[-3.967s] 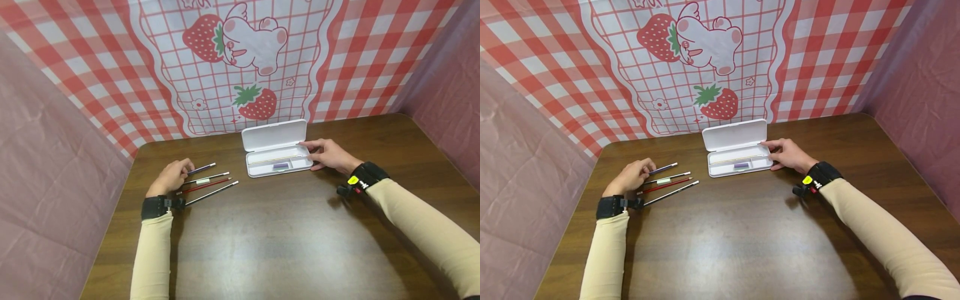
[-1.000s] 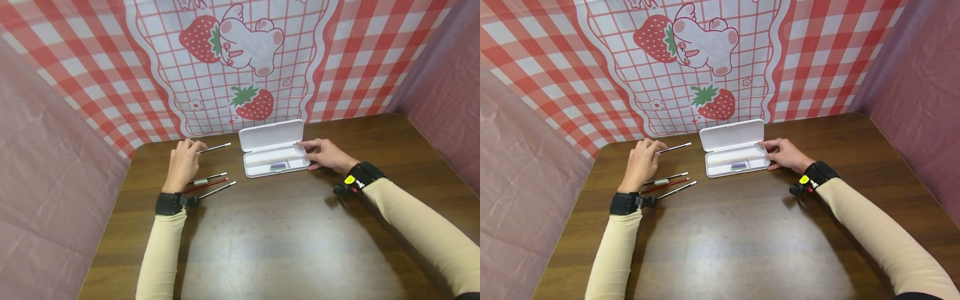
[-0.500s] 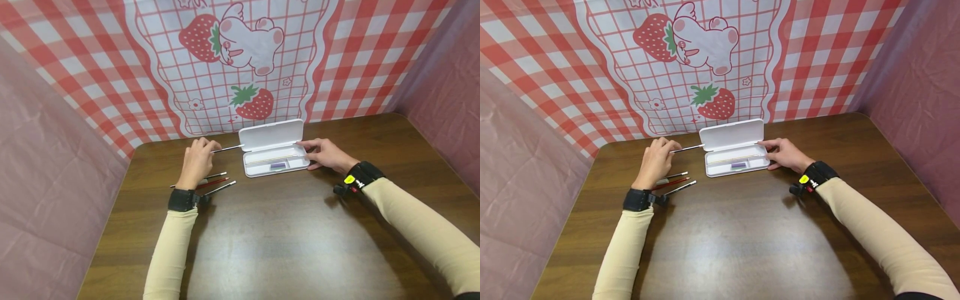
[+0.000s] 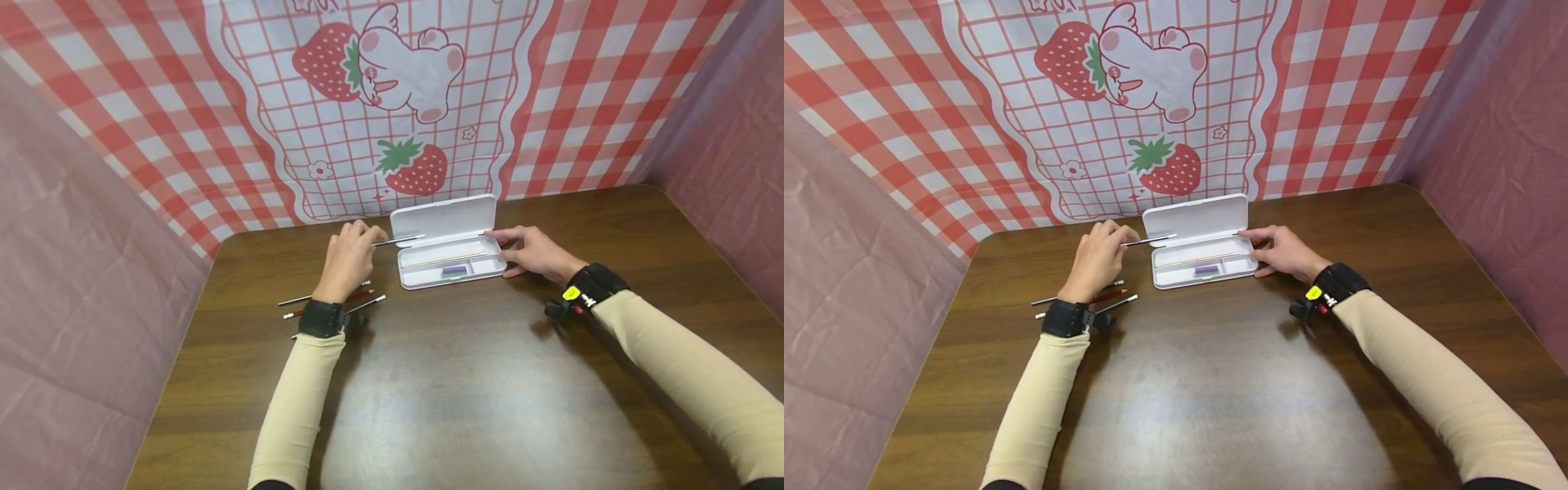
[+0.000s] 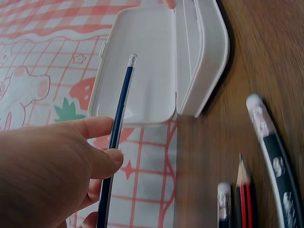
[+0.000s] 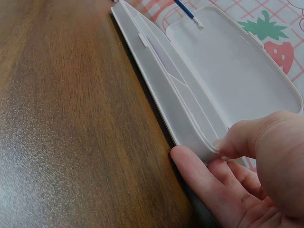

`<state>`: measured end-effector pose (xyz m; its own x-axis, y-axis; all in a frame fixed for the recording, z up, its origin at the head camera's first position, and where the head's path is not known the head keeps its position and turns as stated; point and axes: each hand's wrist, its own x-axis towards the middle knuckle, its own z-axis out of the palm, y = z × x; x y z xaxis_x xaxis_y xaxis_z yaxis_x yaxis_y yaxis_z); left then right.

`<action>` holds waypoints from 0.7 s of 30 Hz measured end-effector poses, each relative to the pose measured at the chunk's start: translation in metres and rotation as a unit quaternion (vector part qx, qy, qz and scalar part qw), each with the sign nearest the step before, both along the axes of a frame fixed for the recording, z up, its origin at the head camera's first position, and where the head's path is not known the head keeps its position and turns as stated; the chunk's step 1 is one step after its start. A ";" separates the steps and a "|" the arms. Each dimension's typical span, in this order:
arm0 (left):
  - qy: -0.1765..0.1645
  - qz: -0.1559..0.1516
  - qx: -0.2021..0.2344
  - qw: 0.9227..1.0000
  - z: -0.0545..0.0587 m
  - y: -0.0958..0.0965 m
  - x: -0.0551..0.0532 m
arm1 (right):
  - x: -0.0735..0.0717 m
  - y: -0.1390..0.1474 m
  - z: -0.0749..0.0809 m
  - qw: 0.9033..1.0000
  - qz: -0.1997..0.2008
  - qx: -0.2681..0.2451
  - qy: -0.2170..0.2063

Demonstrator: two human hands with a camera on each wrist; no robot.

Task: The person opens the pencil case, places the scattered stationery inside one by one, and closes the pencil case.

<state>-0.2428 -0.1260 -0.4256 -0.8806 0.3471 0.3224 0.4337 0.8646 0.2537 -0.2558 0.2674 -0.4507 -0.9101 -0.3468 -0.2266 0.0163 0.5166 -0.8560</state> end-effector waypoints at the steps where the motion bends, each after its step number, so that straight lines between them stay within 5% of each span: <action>1: -0.001 -0.001 -0.003 1.000 0.000 0.002 0.000 | 0.000 0.000 0.000 1.000 -0.001 -0.001 0.000; 10: 0.020 -0.030 0.003 0.999 -0.002 0.016 -0.001 | -0.001 -0.001 -0.002 1.000 -0.008 -0.009 -0.008; 11: 0.029 -0.034 0.007 0.999 -0.013 0.014 -0.010 | -0.001 -0.001 -0.002 1.000 -0.008 -0.010 -0.008; 19: 0.027 -0.052 0.012 0.998 -0.019 0.026 -0.014 | -0.002 0.001 -0.004 1.000 -0.005 -0.004 -0.006; 21: 0.033 -0.050 0.005 0.998 -0.028 0.029 -0.022 | -0.002 0.001 -0.004 1.000 -0.005 -0.004 -0.007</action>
<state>-0.2648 -0.0974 -0.4539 -0.8190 0.4281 0.3822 0.5331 0.8140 0.2306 -0.2581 0.2682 -0.4547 -0.9104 -0.3391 -0.2370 0.0336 0.5104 -0.8593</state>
